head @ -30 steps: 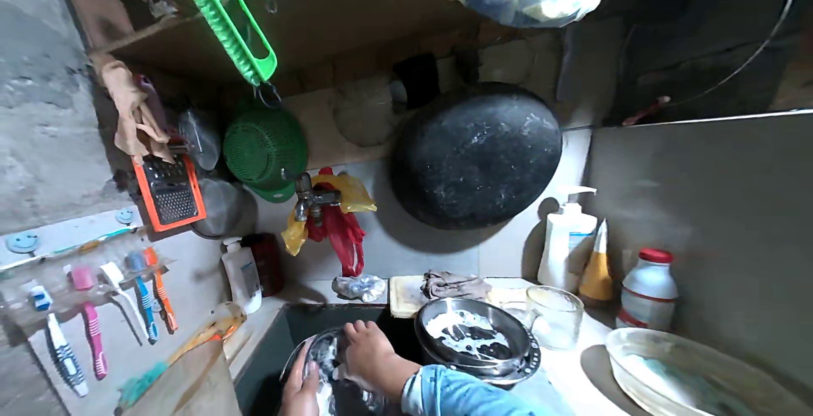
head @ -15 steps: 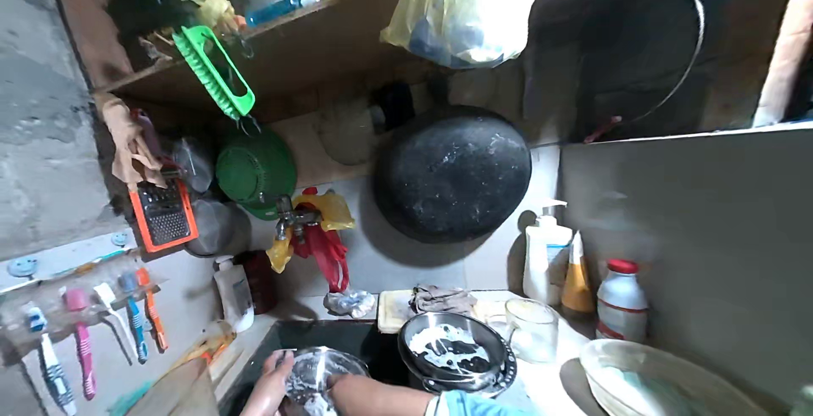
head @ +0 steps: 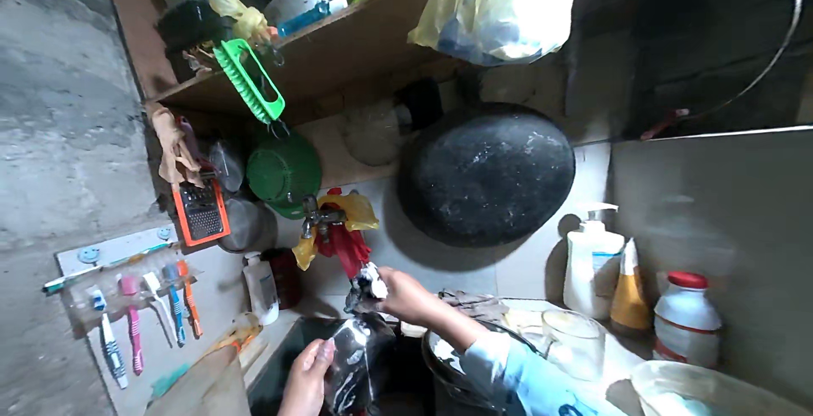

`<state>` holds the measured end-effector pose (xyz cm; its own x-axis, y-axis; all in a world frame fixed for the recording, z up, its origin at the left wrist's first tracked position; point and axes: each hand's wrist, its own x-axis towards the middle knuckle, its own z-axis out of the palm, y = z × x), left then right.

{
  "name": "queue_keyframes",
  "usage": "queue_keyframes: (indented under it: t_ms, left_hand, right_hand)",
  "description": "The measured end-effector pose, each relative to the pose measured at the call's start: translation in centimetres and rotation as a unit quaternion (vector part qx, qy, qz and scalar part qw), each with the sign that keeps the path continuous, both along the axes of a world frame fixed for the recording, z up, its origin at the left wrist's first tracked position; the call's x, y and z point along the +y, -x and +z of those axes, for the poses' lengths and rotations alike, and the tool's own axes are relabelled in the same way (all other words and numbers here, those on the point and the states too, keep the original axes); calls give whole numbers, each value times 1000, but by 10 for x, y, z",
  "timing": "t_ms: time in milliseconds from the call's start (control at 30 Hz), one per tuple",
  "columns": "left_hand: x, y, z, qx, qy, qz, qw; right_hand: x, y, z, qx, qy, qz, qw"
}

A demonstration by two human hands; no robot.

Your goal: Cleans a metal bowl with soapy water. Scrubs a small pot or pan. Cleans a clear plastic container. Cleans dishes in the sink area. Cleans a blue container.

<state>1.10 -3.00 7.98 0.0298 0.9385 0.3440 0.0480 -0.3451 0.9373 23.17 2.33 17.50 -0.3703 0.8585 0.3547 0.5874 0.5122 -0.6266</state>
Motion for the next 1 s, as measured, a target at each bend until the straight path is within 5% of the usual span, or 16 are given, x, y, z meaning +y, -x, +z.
queue_keyframes:
  t_ms: [133, 267, 367, 433, 533, 633, 767, 833, 900, 933, 1000]
  left_hand:
    - [-7, -31, 8, -93, 43, 51, 993]
    - [-21, -60, 14, -90, 81, 91, 989]
    - [-20, -53, 12, -86, 10, 71, 994]
    - [-26, -43, 15, -114, -60, 61, 990]
    - [-29, -29, 16, -130, -96, 26, 987]
    - [-27, -17, 9, -128, -17, -22, 991]
    - [-18, -13, 12, -99, 27, -24, 994]
    - [-21, -15, 16, -120, 44, -14, 992]
    - [-28, -22, 17, -153, 67, 27, 986]
    - [-29, -24, 15, -166, 69, 44, 983]
    - [-25, -25, 11, -169, 50, 50, 983]
  right_hand:
    - [-30, 33, -25, -119, -113, -4, 986]
    - [-30, 62, -58, 8, -221, -71, 973]
    - [-8, 41, -39, 194, -48, -149, 968]
    - [15, 26, -41, 390, 75, -148, 906]
    - [18, 21, -46, 511, 138, -87, 844]
    - [16, 26, -33, 437, 74, -86, 892]
    - [-9, 47, -15, 103, -26, -106, 989]
    - [-23, 67, -30, 25, -173, -85, 981]
    - [-17, 84, -57, 22, -392, -53, 918]
    - [-10, 87, -64, 40, -444, -42, 894]
    - [-4, 85, -62, 86, -399, -32, 913]
